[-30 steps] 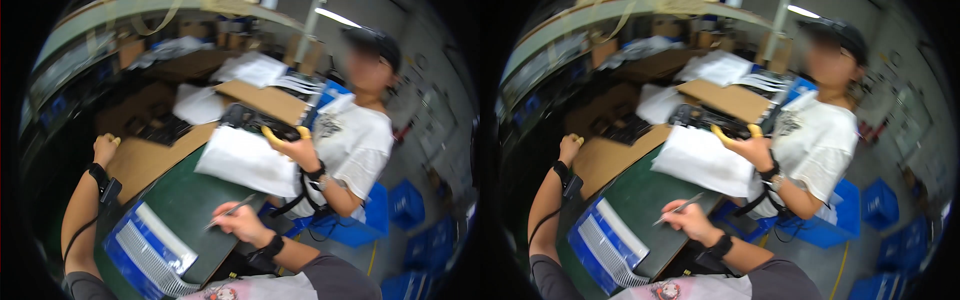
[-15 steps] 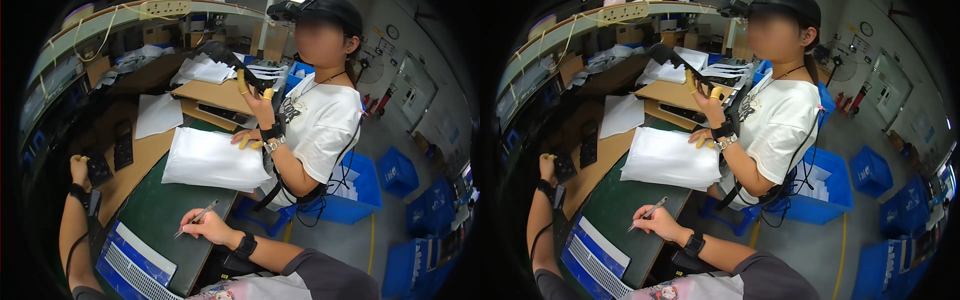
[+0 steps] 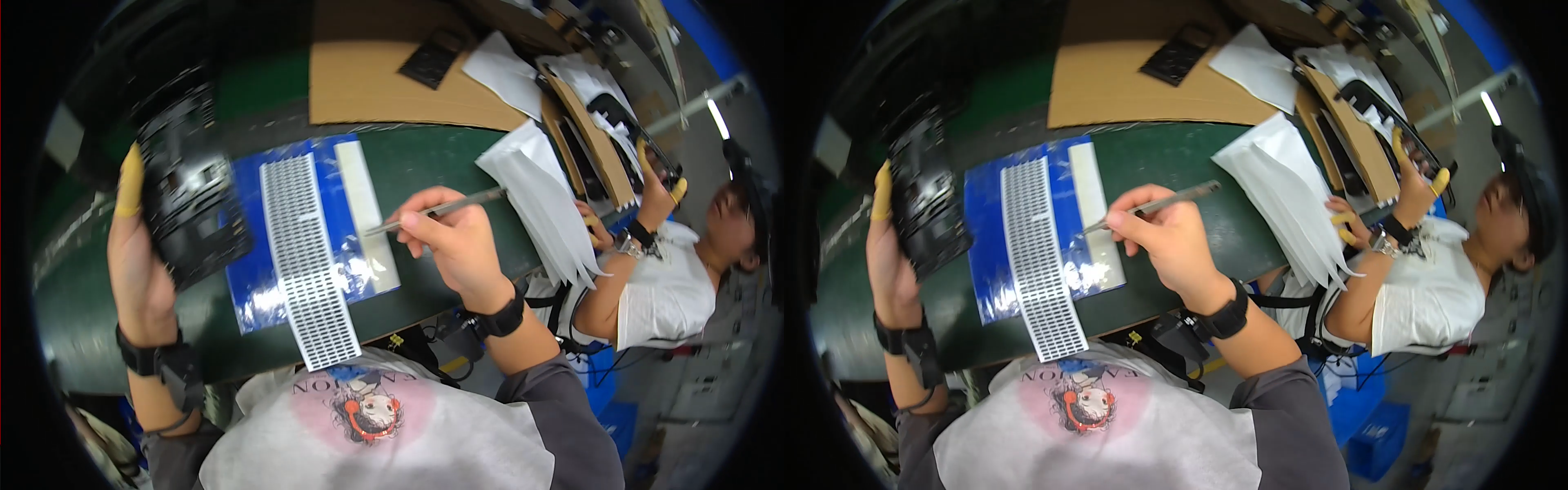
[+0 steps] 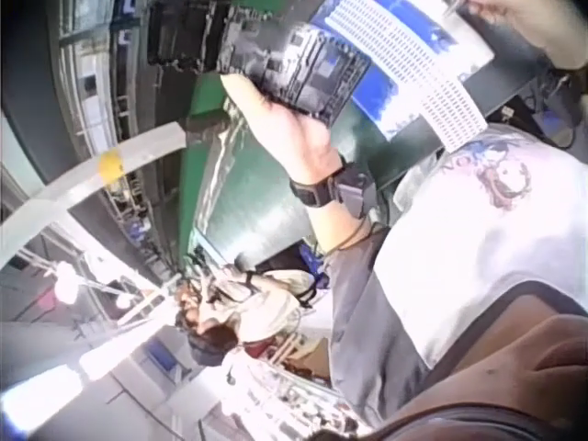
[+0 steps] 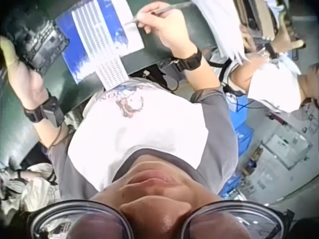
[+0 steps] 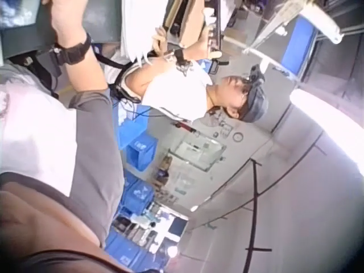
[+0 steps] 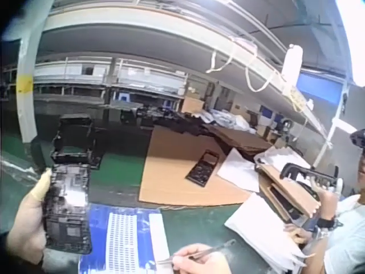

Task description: Assembling electronic components using tweezers and a pen to apply markings or adhesive strips to a plastic housing.

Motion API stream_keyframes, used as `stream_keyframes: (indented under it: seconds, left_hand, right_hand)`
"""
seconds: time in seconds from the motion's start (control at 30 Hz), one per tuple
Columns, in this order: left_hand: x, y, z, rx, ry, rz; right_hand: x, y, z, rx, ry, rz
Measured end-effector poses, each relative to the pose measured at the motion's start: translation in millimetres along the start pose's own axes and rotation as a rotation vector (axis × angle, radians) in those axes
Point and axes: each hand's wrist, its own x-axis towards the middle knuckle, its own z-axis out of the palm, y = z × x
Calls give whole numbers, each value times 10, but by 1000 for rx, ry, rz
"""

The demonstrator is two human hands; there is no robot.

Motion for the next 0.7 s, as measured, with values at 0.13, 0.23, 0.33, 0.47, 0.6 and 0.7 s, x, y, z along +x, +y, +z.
stream_keyframes:
  seconds: [0.13, 0.23, 0.33, 0.47, 0.6, 0.7]
  left_hand:
    - [73, -214, -163, 92, 83, 200]
    - [-13, -324, -247, 45, 103, 151]
    - [-86, -283, -283, -37, 96, 73]
    - [-91, -315, -201, -66, 125, 98]
    - [-57, -344, -196, -56, 144, 111]
    - [-45, -362, -205, -63, 135, 91]
  right_hand:
    - [299, 240, 411, -66, -37, 51]
    - [410, 398, 477, -94, 37, 4]
    - [429, 524, 516, -107, 69, -18]
    - [414, 509, 434, -69, 102, -36]
    - [432, 513, 399, -70, 86, -57]
    - [456, 519, 401, -91, 75, -44]
